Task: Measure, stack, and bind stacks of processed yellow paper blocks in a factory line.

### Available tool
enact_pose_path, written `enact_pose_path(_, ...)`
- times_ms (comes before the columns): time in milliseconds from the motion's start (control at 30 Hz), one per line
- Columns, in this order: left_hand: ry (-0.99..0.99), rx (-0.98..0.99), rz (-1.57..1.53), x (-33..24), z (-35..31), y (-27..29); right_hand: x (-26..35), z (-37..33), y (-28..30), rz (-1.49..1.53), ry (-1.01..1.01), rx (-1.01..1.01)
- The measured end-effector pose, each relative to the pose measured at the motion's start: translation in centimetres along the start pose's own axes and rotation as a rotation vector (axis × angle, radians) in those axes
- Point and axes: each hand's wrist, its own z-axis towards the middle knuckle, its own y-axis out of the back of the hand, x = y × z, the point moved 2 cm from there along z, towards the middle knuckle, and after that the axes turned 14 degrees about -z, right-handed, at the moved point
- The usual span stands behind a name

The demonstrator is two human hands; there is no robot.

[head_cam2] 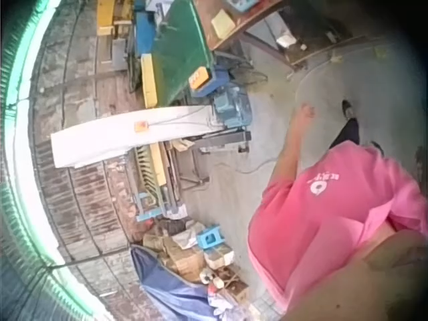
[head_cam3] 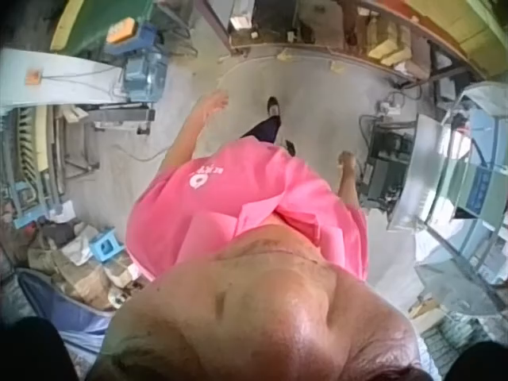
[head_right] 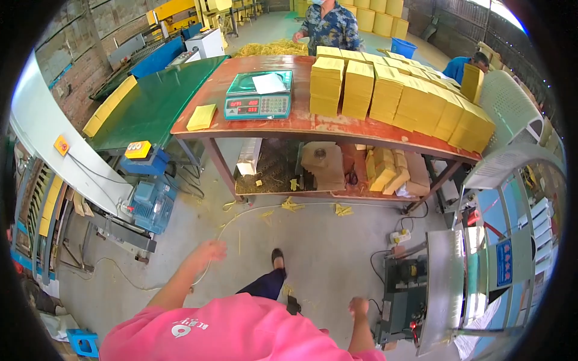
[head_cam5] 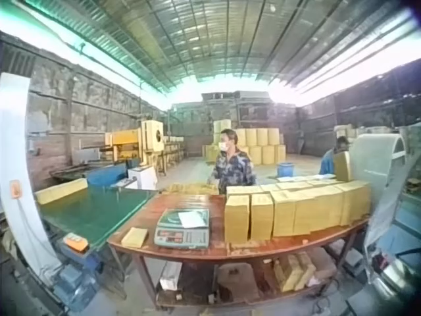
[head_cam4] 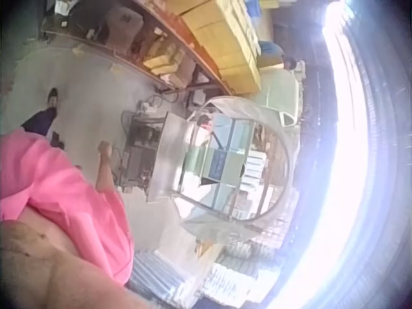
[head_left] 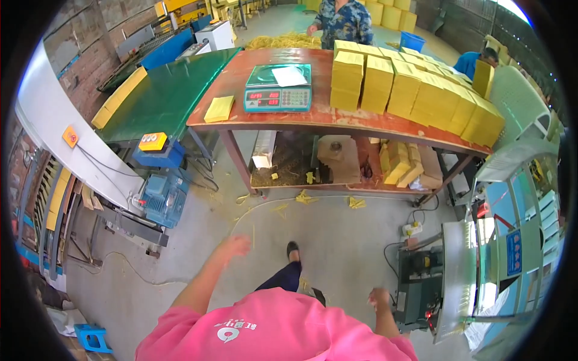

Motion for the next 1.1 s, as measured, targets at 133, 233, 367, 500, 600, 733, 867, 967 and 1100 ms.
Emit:
enact_pose_path(133,-0.343,0.147,0.015,-17.4,6.2,-5.7,-1.8,4.2,16.5,1.628,-0.187,-0.378)
enact_pose_path(233,-0.524,0.168,0.087,-29.7,11.2,-8.1,4.4,6.4,29.3,1.612,0.037,-0.315)
enact_pose_path(367,-0.730,0.152,0.171,-42.9,20.0,-13.5,10.5,8.2,42.4,1.373,0.277,-0.276)
enact_pose_path(500,-0.759,-0.097,0.351,-51.0,32.0,-14.7,12.9,10.6,54.1,1.377,0.387,-0.335)
enact_pose_path(600,-0.815,-0.396,0.672,-53.2,39.8,-14.2,12.6,10.0,65.0,1.185,0.620,-0.651)
enact_pose_path(733,-0.670,-0.358,0.657,-53.7,43.7,-14.8,11.5,10.0,75.8,0.995,0.659,-0.916)
enact_pose_path(867,-0.516,-0.280,0.347,-53.2,43.8,-14.5,12.5,13.0,83.1,0.759,0.686,-1.255)
enact_pose_path(967,-0.535,-0.288,0.326,-53.0,43.5,-14.7,13.3,15.3,86.3,0.658,0.718,-1.298)
enact_pose_path(1100,-0.498,-0.292,0.244,-53.3,43.2,-14.6,14.8,17.9,88.0,0.533,0.683,-1.307)
